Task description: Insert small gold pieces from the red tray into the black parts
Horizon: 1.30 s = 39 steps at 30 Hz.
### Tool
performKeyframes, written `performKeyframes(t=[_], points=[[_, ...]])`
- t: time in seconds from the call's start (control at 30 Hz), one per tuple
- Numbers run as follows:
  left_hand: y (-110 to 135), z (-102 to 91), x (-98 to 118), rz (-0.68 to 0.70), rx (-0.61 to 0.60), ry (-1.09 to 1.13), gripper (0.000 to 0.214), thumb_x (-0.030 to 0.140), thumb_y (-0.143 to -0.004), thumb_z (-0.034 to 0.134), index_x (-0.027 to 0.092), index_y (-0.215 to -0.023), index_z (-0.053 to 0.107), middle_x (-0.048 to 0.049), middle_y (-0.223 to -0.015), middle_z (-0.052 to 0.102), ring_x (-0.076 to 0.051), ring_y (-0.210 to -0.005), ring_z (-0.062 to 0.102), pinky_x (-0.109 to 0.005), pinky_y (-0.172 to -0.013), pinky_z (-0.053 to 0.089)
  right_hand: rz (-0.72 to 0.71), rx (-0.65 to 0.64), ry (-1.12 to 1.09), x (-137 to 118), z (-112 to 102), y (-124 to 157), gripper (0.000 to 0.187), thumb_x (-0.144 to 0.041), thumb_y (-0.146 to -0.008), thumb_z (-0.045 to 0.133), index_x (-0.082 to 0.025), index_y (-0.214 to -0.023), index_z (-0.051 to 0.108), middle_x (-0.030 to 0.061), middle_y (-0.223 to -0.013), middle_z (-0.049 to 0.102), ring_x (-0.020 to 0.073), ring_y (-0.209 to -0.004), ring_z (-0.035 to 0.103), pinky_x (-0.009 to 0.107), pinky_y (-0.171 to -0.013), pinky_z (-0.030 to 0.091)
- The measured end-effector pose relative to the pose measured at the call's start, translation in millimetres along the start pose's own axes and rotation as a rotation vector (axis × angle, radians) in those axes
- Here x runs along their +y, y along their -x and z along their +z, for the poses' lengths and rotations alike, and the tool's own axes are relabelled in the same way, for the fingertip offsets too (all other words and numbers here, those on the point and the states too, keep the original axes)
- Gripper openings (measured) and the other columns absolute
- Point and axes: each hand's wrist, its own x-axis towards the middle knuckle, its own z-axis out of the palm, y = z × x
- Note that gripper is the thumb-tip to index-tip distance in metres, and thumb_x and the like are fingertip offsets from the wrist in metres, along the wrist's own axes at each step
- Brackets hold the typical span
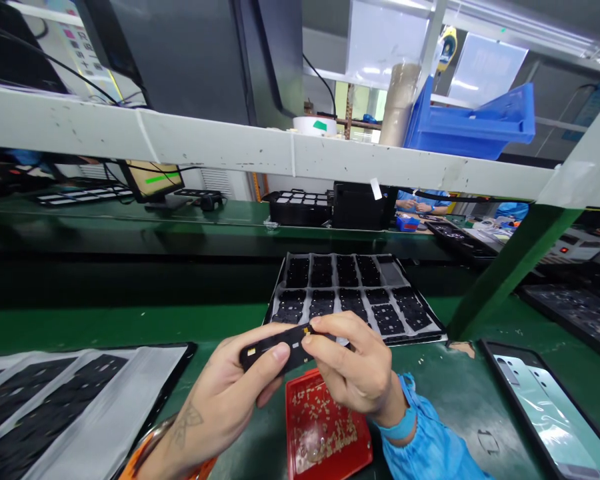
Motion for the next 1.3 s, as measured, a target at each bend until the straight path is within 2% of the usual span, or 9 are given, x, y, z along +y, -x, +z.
performKeyframes(t=[0.17,0.3,0.47,0.63,0.73,0.93,1.07,1.17,1.3], points=[[-8,-5.9,3,0.051,0.078,-0.166,0.033,0.038,-0.095,0.053,0.013,-0.105,0.072,0.0029,-0.052,0.049,-0.012,-0.049,0.046,-0.023,-0.054,0.042,0.092,0.045,-0.144,-1,-7,-6,0.023,-0.001,-0.092,0.058,-0.018,-0.107,0.065,0.0107,-0.104,0.063,0.0286,-0.09,0.062,0.043,-0.078,0.054],[-10,-8.4,2,0.086,0.084,-0.219,0.03,0.037,-0.094,0.054,0.013,-0.101,0.071,0.0006,-0.059,0.058,-0.015,-0.062,0.058,-0.024,-0.063,0.046,0.207,-0.005,-0.127,0,-9,-7,0.024,-0.004,-0.093,0.06,-0.018,-0.111,0.063,0.0088,-0.098,0.062,0.0276,-0.087,0.06,0.041,-0.075,0.05],[-6,-5.4,0,0.131,0.052,-0.256,0.029,0.033,-0.096,0.051,0.016,-0.11,0.07,-0.0033,-0.09,0.072,-0.016,-0.08,0.067,-0.024,-0.072,0.049,0.092,-0.092,0.066,0,-4,-11,0.032,0.0,-0.095,0.054,-0.018,-0.116,0.07,0.0087,-0.093,0.06,0.0253,-0.08,0.058,0.039,-0.069,0.05],[-6,-3.6,-1,0.131,0.054,-0.272,0.029,0.032,-0.097,0.051,0.015,-0.112,0.07,-0.0035,-0.094,0.074,-0.016,-0.082,0.068,-0.024,-0.073,0.05,0.062,-0.098,0.066,-1,-5,-14,0.031,0.001,-0.095,0.053,-0.017,-0.112,0.072,0.0095,-0.092,0.061,0.0254,-0.081,0.056,0.039,-0.068,0.05],[-8,-4.8,1,0.157,0.077,-0.273,0.029,0.032,-0.097,0.051,0.014,-0.111,0.069,-0.0048,-0.098,0.074,-0.016,-0.084,0.068,-0.023,-0.075,0.05,0.061,-0.188,0.017,-2,-10,-17,0.027,0.0,-0.093,0.053,-0.016,-0.103,0.072,0.0091,-0.09,0.061,0.0251,-0.078,0.056,0.039,-0.067,0.049],[-10,-3.7,-1,0.157,0.077,-0.288,0.026,0.032,-0.096,0.053,0.016,-0.107,0.07,-0.0035,-0.092,0.074,-0.017,-0.084,0.069,-0.024,-0.074,0.05,0.091,-0.168,-0.129,-3,-22,-18,0.021,-0.004,-0.09,0.051,-0.015,-0.092,0.068,0.0072,-0.083,0.059,0.0236,-0.071,0.055,0.04,-0.068,0.047],[-10,-0.4,-4,0.122,0.06,-0.239,0.026,0.032,-0.095,0.054,0.016,-0.108,0.07,-0.0049,-0.095,0.073,-0.018,-0.087,0.068,-0.027,-0.081,0.052,0.098,-0.19,-0.077,-1,-20,-15,0.022,-0.004,-0.091,0.052,-0.014,-0.103,0.067,0.0086,-0.089,0.059,0.0246,-0.075,0.055,0.04,-0.069,0.045],[-9,-0.3,-2,0.087,0.066,-0.169,0.032,0.037,-0.096,0.054,0.014,-0.113,0.069,-0.0026,-0.071,0.067,-0.02,-0.081,0.067,-0.029,-0.077,0.053,0.056,-0.276,-0.001,1,-18,-15,0.023,-0.006,-0.093,0.053,-0.015,-0.108,0.069,0.0074,-0.084,0.057,0.0238,-0.072,0.052,0.039,-0.066,0.043],[-7,-2.4,1,0.068,0.062,-0.132,0.039,0.043,-0.097,0.051,0.013,-0.115,0.069,-0.0003,-0.055,0.058,-0.021,-0.077,0.066,-0.03,-0.074,0.053,0.025,-0.246,-0.094,0,-20,-18,0.019,-0.009,-0.088,0.05,-0.017,-0.085,0.067,0.0027,-0.07,0.052,0.02,-0.059,0.047,0.041,-0.067,0.043]])
